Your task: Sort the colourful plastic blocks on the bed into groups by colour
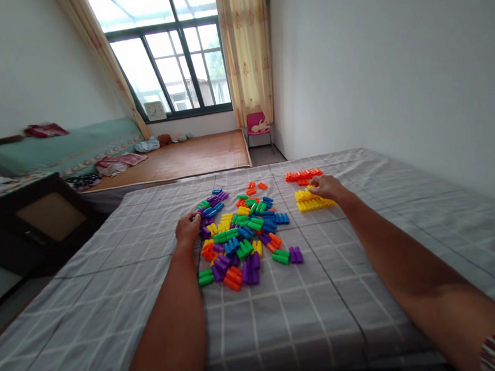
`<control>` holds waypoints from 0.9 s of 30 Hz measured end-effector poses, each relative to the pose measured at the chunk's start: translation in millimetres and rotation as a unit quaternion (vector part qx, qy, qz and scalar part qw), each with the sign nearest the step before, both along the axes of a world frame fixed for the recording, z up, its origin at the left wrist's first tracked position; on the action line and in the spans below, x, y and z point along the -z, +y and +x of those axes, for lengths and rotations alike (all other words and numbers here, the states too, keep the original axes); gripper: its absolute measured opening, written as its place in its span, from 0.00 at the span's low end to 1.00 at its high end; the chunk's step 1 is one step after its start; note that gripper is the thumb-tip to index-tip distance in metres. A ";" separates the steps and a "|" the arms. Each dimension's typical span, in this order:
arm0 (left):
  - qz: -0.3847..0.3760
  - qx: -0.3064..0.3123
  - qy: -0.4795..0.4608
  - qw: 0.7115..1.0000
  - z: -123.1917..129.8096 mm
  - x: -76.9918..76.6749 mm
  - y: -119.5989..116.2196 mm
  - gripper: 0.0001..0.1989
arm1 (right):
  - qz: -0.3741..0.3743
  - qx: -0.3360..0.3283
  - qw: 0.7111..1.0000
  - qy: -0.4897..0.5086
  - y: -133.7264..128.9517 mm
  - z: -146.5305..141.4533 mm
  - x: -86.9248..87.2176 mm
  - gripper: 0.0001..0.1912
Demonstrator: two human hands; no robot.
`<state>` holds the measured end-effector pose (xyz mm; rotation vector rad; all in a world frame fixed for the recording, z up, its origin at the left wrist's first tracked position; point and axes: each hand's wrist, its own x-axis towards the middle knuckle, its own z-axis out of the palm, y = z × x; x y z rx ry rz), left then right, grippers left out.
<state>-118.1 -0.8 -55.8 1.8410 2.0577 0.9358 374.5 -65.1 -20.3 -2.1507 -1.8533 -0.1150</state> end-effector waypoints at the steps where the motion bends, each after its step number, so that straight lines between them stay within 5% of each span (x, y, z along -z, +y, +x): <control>1: -0.001 0.000 0.001 1.000 0.0 0.0 0.1 0.17 | -0.003 -0.007 1.000 -0.009 -0.6 0.2 0.0 0.14; 15: 0.012 0.006 -0.025 1.000 -0.5 2.3 0.1 0.18 | -0.014 -0.051 0.999 -0.009 -2.5 6.2 4.2 0.11; 20: 0.042 0.023 -0.036 0.998 2.6 3.0 0.1 0.17 | 0.070 -0.071 0.995 0.003 -4.0 -11.1 0.2 0.14; 23: 0.052 0.032 -0.041 0.997 4.9 1.9 0.0 0.17 | 0.101 -0.144 0.983 0.048 -10.6 -46.4 -10.9 0.14; 27: 0.064 0.035 -0.055 0.996 5.2 1.8 -0.4 0.17 | 0.031 -0.330 0.936 0.115 -26.4 -108.4 -17.3 0.14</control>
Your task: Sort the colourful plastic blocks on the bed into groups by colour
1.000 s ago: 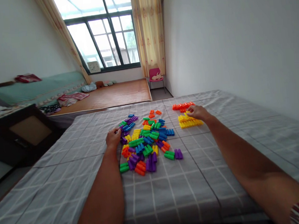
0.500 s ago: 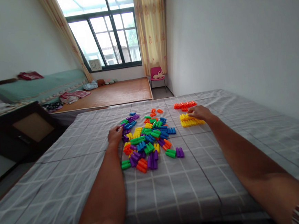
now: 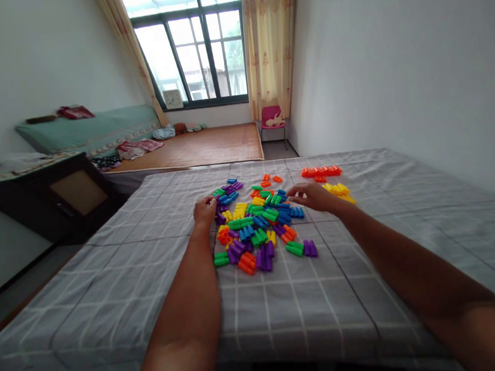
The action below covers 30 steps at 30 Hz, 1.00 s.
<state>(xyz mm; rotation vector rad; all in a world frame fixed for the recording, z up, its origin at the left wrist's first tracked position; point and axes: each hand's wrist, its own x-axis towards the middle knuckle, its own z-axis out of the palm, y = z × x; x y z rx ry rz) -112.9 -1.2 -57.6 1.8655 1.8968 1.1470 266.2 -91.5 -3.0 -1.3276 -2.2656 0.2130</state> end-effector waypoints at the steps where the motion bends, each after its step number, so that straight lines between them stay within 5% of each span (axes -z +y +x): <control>1: 0.001 0.001 -0.002 1.000 -0.2 0.3 -0.1 0.18 | -0.011 -0.034 0.999 0.003 -3.9 -13.9 1.6 0.14; 8: 0.001 0.000 -0.005 1.000 0.5 0.3 0.3 0.18 | 0.025 -0.084 0.996 -0.016 -19.8 -63.8 22.9 0.21; 15: 0.001 -0.001 -0.009 1.000 0.4 2.7 2.8 0.18 | 0.013 -0.039 0.997 0.069 -14.7 -56.2 25.8 0.18; 21: 0.005 0.006 -0.013 1.000 -0.8 3.7 2.8 0.19 | 0.086 -0.001 0.995 0.053 -7.2 -43.8 31.1 0.12; 25: 0.001 0.007 -0.015 1.000 -1.3 3.9 2.8 0.19 | 0.005 -0.080 0.994 0.079 -8.5 -46.4 31.5 0.20; 30: 0.007 0.020 -0.023 1.000 -1.5 4.8 3.4 0.19 | -0.055 -0.066 0.988 0.130 -7.7 -44.6 30.1 0.20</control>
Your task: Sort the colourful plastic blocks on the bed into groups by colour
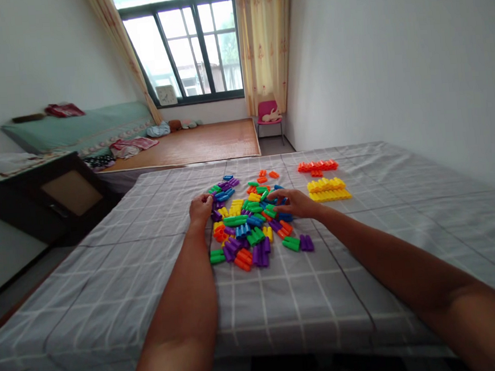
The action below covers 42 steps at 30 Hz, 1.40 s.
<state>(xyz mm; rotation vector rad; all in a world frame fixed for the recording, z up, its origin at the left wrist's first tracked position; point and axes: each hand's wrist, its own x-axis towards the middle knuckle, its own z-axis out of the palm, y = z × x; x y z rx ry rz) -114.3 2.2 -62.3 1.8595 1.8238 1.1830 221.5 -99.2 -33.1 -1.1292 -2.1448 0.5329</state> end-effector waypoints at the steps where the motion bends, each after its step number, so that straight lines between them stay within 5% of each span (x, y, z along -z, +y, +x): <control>1: 0.000 0.000 0.001 1.000 0.2 0.1 0.2 0.19 | 0.006 0.002 1.000 -0.008 0.6 1.3 0.3 0.20; 9: -0.022 -0.013 0.020 0.999 0.0 -0.1 3.7 0.20 | 0.047 -0.079 0.994 -0.067 -2.1 -1.6 3.0 0.19; 15: -0.018 0.000 0.034 0.999 -2.9 -1.1 2.6 0.20 | 0.014 -0.007 0.999 0.033 2.0 -2.2 -6.7 0.23; 18: -0.018 0.003 0.052 0.998 -3.8 -2.7 0.7 0.19 | 0.019 0.063 0.992 0.112 18.8 28.3 -23.5 0.22; 22: -0.025 -0.001 0.077 0.997 -3.3 -5.2 -0.1 0.18 | 0.029 0.228 0.960 0.159 44.3 121.3 -35.4 0.22; 26: -0.034 -0.009 0.108 0.994 -2.3 -6.9 -0.3 0.17 | 0.017 0.435 0.896 0.084 42.3 227.5 -10.6 0.18; 29: -0.041 -0.006 0.122 0.992 -3.0 -7.2 -1.0 0.18 | 0.000 0.483 0.876 0.008 29.0 273.5 21.8 0.17; 33: -0.041 0.005 0.126 0.991 -5.4 -7.7 -2.6 0.19 | -0.008 0.488 0.871 -0.058 21.5 288.2 50.2 0.19; 42: -0.038 0.002 0.120 0.992 -3.8 -13.2 -4.3 0.17 | 0.024 0.481 0.871 -0.094 20.0 295.9 59.8 0.19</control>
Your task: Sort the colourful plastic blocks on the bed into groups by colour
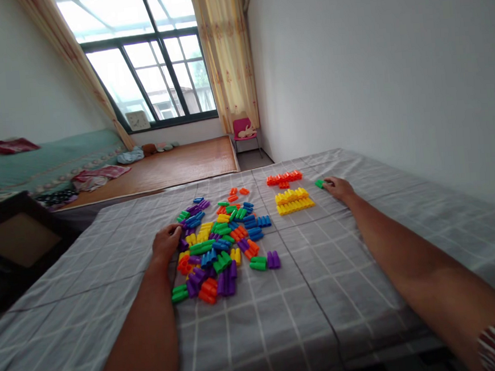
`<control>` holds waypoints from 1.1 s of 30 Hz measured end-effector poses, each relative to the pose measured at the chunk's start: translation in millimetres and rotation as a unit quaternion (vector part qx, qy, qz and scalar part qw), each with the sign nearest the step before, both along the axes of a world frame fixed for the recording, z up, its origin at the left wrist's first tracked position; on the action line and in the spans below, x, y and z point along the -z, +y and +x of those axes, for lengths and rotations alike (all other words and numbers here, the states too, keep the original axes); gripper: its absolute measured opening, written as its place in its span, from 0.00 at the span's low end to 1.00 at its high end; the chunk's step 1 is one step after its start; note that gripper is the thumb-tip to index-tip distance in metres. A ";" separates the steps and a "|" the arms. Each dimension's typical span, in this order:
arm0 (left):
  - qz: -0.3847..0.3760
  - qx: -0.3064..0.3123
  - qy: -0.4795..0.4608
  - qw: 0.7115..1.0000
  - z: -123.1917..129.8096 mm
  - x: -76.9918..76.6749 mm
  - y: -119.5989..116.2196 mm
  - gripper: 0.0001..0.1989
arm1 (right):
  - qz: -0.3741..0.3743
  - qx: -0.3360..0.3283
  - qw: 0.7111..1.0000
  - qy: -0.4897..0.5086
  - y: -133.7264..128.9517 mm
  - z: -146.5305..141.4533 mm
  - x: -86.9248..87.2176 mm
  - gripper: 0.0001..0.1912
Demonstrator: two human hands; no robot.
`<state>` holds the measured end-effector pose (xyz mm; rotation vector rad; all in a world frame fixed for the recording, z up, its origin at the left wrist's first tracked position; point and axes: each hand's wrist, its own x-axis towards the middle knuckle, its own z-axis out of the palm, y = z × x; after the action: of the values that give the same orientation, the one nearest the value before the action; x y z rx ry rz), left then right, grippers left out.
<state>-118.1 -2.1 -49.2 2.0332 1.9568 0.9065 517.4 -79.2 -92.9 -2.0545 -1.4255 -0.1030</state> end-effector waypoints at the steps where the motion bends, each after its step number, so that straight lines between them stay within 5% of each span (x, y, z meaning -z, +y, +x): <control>1: 0.001 -0.001 0.000 1.000 0.5 -0.5 -0.4 0.16 | 0.005 -0.008 1.000 -0.002 0.0 -0.1 1.0 0.19; 23: -0.015 -0.002 0.024 1.000 0.4 0.2 -0.9 0.19 | 0.018 0.005 1.000 0.000 -5.2 0.6 -1.1 0.17; 28: -0.009 -0.001 0.025 1.000 2.0 0.6 -1.7 0.19 | 0.007 0.060 0.998 -0.016 -3.3 -6.9 -3.1 0.18; 33: -0.014 -0.010 0.029 0.999 3.4 -1.4 -3.8 0.19 | 0.053 0.058 0.996 -0.034 -0.9 -4.6 -4.5 0.19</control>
<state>-114.7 -5.9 -47.8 2.0506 2.0113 0.8289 512.9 -80.1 -88.4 -2.0625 -1.3103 -0.2929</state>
